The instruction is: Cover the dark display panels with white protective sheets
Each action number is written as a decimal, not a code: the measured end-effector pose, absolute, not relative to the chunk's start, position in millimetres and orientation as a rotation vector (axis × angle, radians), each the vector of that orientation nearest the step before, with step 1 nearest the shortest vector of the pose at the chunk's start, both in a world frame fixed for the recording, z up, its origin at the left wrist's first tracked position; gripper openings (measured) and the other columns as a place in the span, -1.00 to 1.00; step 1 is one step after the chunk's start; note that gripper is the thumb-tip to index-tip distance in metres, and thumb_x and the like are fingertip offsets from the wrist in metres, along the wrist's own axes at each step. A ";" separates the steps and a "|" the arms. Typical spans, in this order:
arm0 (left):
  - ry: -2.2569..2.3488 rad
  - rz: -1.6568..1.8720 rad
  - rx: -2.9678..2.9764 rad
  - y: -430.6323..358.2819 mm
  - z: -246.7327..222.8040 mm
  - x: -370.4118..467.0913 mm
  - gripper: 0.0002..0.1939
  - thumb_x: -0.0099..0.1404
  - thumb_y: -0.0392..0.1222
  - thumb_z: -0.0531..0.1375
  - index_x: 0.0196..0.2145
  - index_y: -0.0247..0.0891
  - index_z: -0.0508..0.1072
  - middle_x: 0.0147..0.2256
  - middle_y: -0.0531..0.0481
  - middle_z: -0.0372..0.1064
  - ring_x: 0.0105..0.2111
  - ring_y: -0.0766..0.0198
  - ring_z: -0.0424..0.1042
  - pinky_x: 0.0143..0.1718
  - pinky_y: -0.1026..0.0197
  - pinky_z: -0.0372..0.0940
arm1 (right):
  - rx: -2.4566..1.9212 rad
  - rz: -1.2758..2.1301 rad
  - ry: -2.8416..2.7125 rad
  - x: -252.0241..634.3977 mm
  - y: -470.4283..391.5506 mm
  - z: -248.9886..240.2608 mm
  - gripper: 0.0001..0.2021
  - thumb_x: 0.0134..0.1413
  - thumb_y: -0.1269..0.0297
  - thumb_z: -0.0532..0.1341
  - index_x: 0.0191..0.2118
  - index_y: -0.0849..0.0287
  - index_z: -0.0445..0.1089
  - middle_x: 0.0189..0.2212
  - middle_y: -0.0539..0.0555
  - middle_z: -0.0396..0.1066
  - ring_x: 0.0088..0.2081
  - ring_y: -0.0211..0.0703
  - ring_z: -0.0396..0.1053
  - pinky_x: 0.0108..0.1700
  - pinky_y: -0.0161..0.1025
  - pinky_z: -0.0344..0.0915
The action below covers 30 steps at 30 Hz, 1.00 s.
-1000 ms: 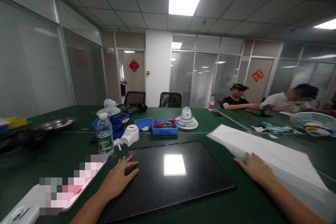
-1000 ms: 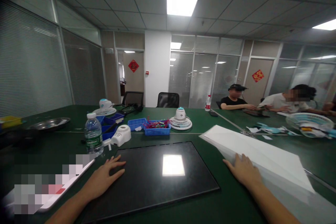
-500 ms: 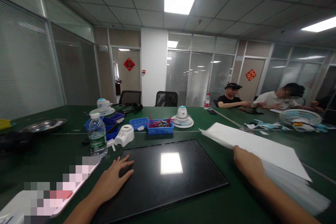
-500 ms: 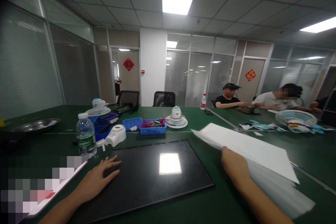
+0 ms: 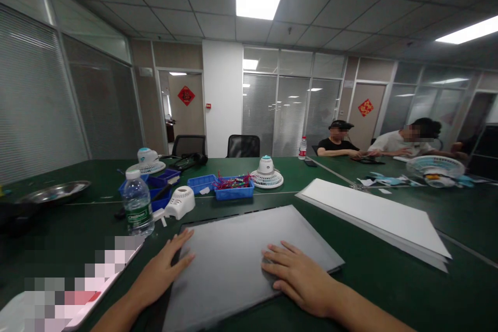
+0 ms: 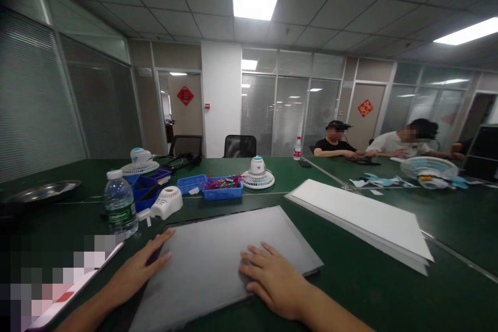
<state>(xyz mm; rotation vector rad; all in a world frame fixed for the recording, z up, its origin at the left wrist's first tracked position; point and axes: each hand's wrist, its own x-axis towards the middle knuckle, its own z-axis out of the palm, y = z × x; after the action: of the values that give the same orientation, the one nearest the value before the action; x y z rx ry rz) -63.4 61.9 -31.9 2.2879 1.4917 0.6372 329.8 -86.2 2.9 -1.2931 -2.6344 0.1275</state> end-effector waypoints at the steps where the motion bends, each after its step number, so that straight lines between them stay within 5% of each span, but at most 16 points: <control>1: 1.467 0.589 2.338 62.2 -32.2 -62.9 -0.26 0.29 0.32 0.11 0.34 0.03 0.21 0.40 0.00 -0.04 0.38 -0.20 -0.08 0.32 -0.30 0.01 | -1.287 0.058 -2.620 339.3 -80.3 0.9 -0.54 0.43 0.07 -0.05 0.34 -0.06 0.18 0.36 0.05 0.15 0.39 -0.03 0.02 0.42 0.13 -0.15; 6: 1.454 0.534 2.372 68.4 -39.1 -64.7 -0.38 0.30 0.24 0.13 0.26 0.04 0.35 0.41 0.00 -0.05 0.40 -0.21 -0.14 0.33 -0.31 -0.03 | -1.929 -0.408 -2.074 448.6 -47.9 -20.4 -0.54 0.36 0.08 -0.01 0.30 -0.07 0.24 0.34 0.02 0.18 0.38 -0.10 0.04 0.41 0.01 -0.11; 9: 1.499 0.598 2.310 70.8 -39.2 -65.7 -0.40 0.31 0.15 0.12 0.25 -0.05 0.38 0.42 -0.04 -0.04 0.39 -0.20 -0.07 0.32 -0.27 0.02 | -2.277 -0.427 -1.734 525.1 -50.0 -33.4 -0.38 0.29 0.00 -0.02 0.34 0.25 0.18 0.37 0.32 0.08 0.39 0.23 -0.02 0.34 0.30 -0.05; 12: 1.498 0.563 2.317 69.6 -33.8 -63.9 -0.47 0.33 0.11 0.07 0.15 -0.12 0.50 0.40 -0.06 0.03 0.39 -0.16 -0.05 0.35 -0.24 -0.03 | -2.513 -0.358 -1.473 573.3 -59.8 -42.6 -0.25 0.23 -0.16 -0.05 0.29 0.37 0.24 0.25 0.50 0.23 0.26 0.47 0.19 0.11 0.45 0.19; 16: 1.462 0.534 2.336 66.4 -29.0 -62.6 -0.48 0.35 0.10 0.04 0.12 -0.14 0.52 0.37 -0.09 0.10 0.40 -0.07 -0.08 0.38 -0.23 -0.14 | -2.586 -0.310 -1.456 586.7 -60.0 -50.0 -0.32 0.26 -0.15 -0.08 0.25 0.25 0.30 0.11 0.41 0.39 0.09 0.34 0.39 -0.04 0.23 0.36; 23: 1.449 0.527 2.348 64.2 -29.1 -66.0 -0.50 0.33 0.10 0.11 0.14 -0.05 0.49 0.38 -0.05 0.05 0.41 -0.13 -0.14 0.37 -0.31 -0.19 | -2.540 -0.357 -1.621 564.4 -47.9 -49.3 -0.57 0.27 0.09 0.01 -0.03 0.20 0.52 -0.03 0.34 0.46 0.00 0.19 0.43 -0.03 0.05 0.33; 30: 1.421 0.501 2.377 69.9 -37.1 -70.2 -0.51 0.38 0.09 0.05 0.20 0.00 0.43 0.40 -0.02 -0.01 0.42 -0.06 -0.17 0.39 -0.28 -0.24 | -2.590 -0.359 -1.585 550.4 -51.7 -45.8 -0.49 0.33 0.11 -0.10 0.16 0.29 0.37 0.00 0.35 0.48 -0.01 0.15 0.46 -0.07 0.02 0.36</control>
<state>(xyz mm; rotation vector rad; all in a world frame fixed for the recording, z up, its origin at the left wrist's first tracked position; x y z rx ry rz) -70.2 69.9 -37.1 2.3769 1.4213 0.5008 550.4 -51.7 -45.8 -2.5904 -1.5851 -0.3592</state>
